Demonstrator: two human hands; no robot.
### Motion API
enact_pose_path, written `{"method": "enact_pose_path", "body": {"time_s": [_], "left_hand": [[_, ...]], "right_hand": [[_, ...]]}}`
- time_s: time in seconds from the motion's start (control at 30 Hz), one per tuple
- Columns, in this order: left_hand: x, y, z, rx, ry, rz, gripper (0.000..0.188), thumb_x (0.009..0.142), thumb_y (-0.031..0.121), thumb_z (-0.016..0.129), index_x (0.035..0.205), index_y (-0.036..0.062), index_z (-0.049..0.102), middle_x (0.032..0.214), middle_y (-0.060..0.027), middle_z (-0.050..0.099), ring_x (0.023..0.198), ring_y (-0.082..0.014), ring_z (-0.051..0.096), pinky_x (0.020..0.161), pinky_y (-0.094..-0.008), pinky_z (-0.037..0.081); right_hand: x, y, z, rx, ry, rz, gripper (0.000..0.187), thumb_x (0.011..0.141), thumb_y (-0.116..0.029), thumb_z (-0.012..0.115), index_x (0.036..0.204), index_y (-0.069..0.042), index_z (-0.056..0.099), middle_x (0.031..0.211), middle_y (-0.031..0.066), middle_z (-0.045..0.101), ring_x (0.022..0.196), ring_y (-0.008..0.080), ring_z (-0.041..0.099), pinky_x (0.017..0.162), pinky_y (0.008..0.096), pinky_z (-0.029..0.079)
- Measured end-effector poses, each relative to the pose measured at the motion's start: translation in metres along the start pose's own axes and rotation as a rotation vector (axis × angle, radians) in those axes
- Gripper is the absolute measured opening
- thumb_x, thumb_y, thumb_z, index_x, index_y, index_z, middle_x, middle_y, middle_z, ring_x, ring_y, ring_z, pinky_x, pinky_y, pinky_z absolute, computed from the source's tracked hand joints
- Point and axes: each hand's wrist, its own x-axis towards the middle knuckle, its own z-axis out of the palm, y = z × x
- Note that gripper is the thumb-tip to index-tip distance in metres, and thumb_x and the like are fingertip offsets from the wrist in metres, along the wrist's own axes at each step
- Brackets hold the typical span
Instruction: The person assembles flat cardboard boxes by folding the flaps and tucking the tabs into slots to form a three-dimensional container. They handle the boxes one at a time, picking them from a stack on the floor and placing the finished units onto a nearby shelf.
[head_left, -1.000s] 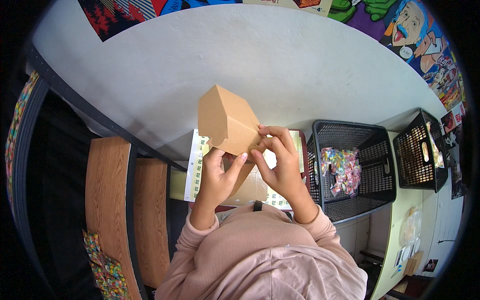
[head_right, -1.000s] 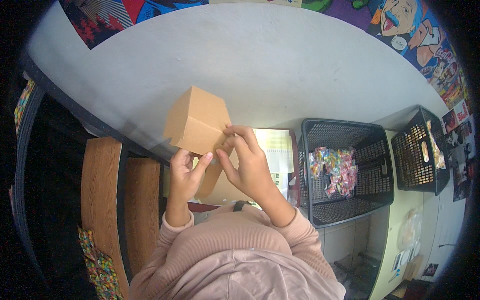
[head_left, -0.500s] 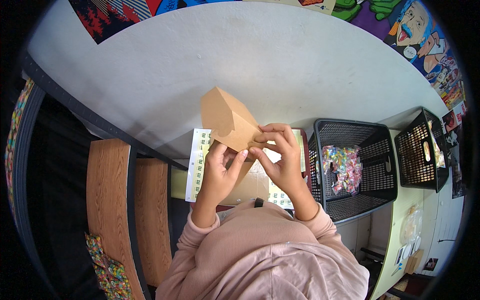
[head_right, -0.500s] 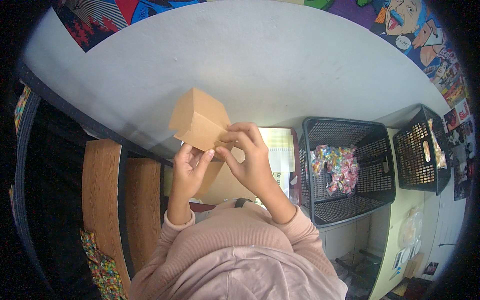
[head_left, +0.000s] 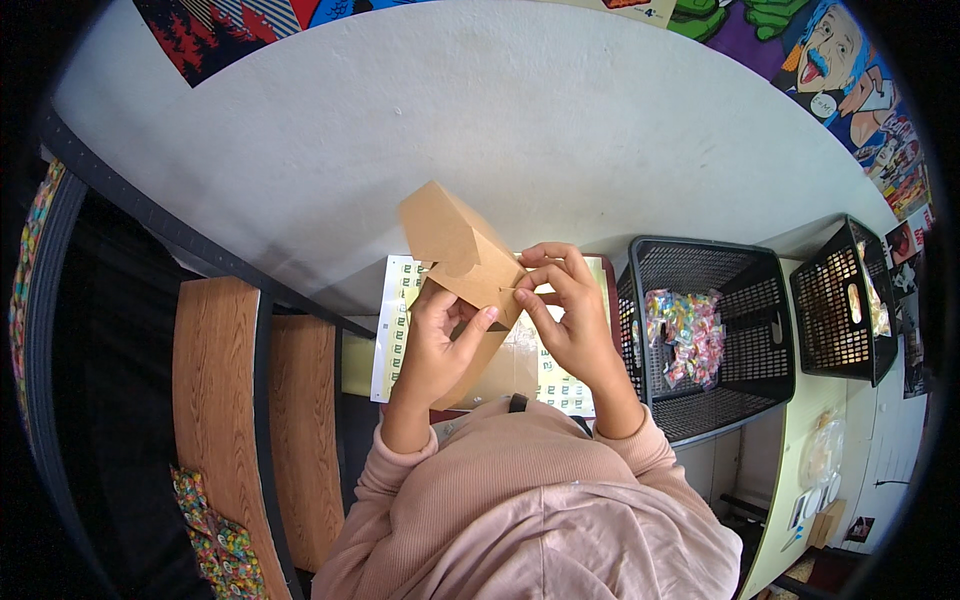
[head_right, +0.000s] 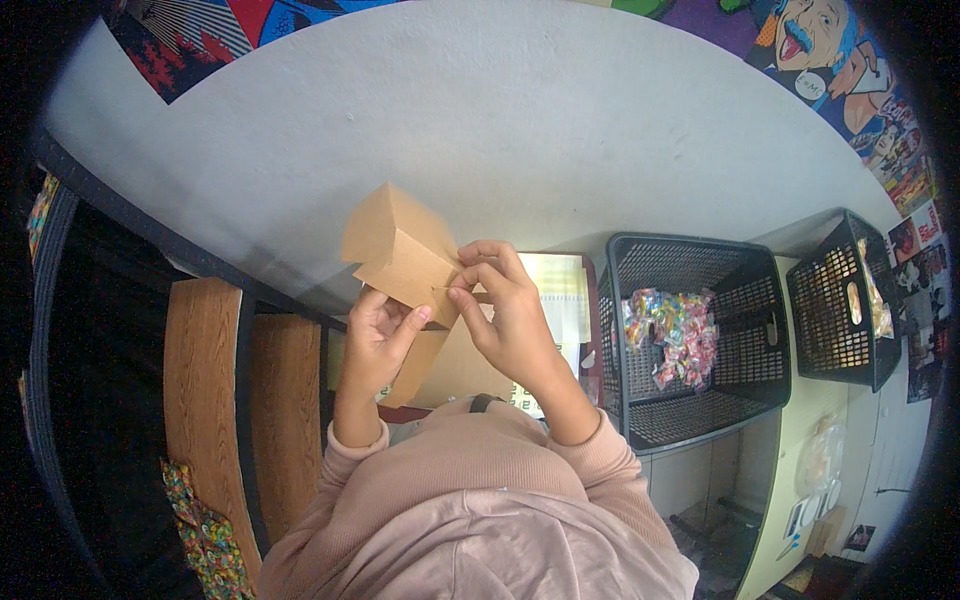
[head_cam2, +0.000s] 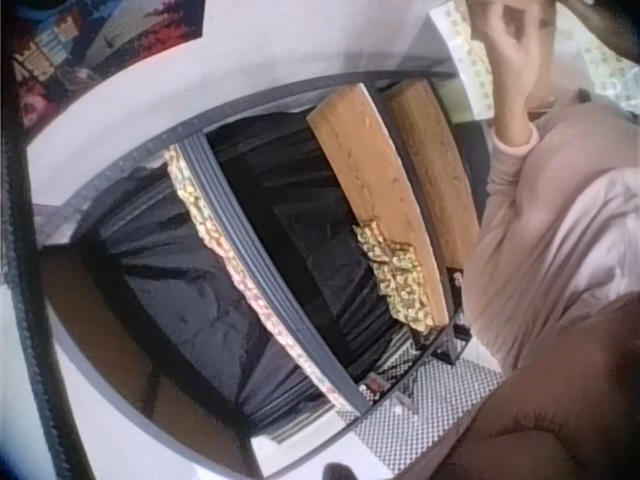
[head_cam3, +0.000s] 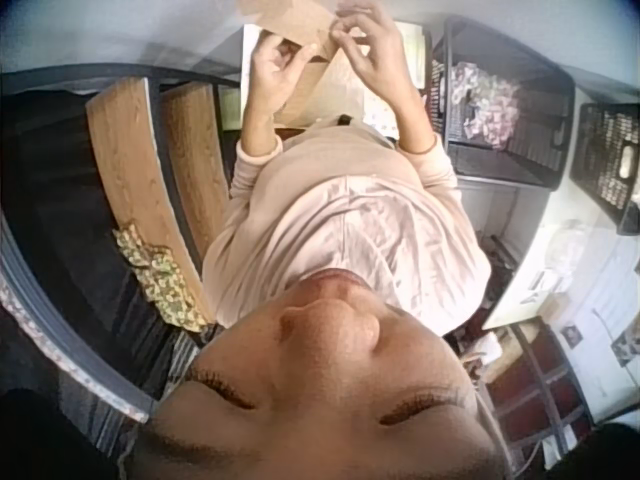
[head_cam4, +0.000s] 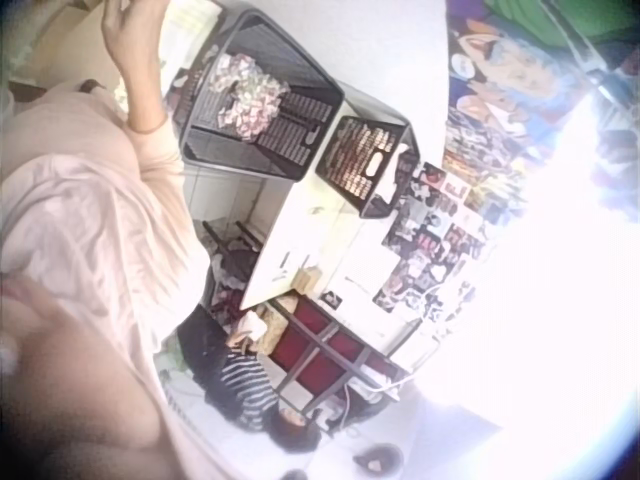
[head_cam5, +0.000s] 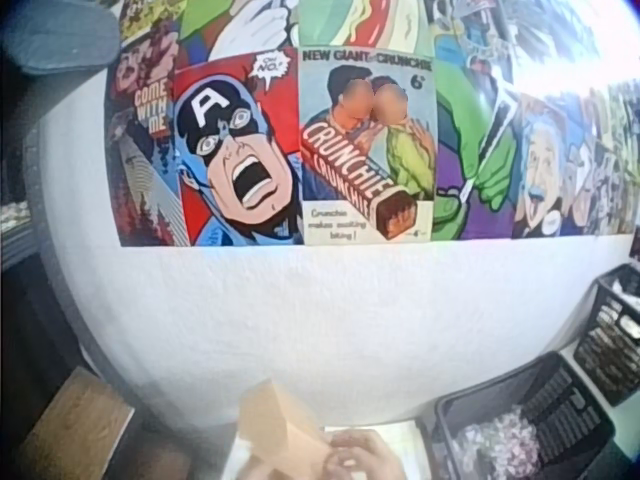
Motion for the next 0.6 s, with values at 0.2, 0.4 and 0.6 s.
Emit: {"method": "enact_pose_path", "body": {"time_s": [0.2,0.4,0.6], "left_hand": [[0.0,0.002,0.001,-0.009,0.0,-0.02,0.019,0.079,-0.002,0.055,0.097,-0.0043,0.051,0.093,-0.0076,0.055,0.08,-0.0114,0.055,0.073,-0.024,0.045],[-0.002,-0.001,0.003,-0.101,-0.045,-0.054,0.02,0.08,0.0,0.055,0.099,-0.0038,0.05,0.093,-0.0073,0.056,0.084,-0.0115,0.055,0.075,-0.0238,0.045],[-0.001,0.0,0.002,-0.114,-0.023,-0.106,0.022,0.081,0.001,0.052,0.102,-0.004,0.048,0.093,-0.007,0.056,0.085,-0.0114,0.055,0.077,-0.0237,0.045]], "right_hand": [[-0.003,0.003,0.003,-0.031,0.143,-0.103,0.006,0.068,0.003,0.062,0.074,0.004,0.06,0.094,0.0128,0.052,0.086,0.0203,0.058,0.068,0.0275,0.054],[-0.009,0.014,0.008,-0.045,0.2,-0.172,0.011,0.065,0.002,0.066,0.075,0.0,0.064,0.09,0.0128,0.056,0.082,0.0204,0.059,0.065,0.0277,0.051],[-0.015,0.011,0.014,-0.196,0.194,-0.25,0.016,0.066,0.001,0.066,0.082,-0.001,0.065,0.094,0.0146,0.056,0.081,0.0218,0.059,0.065,0.0262,0.051]]}}
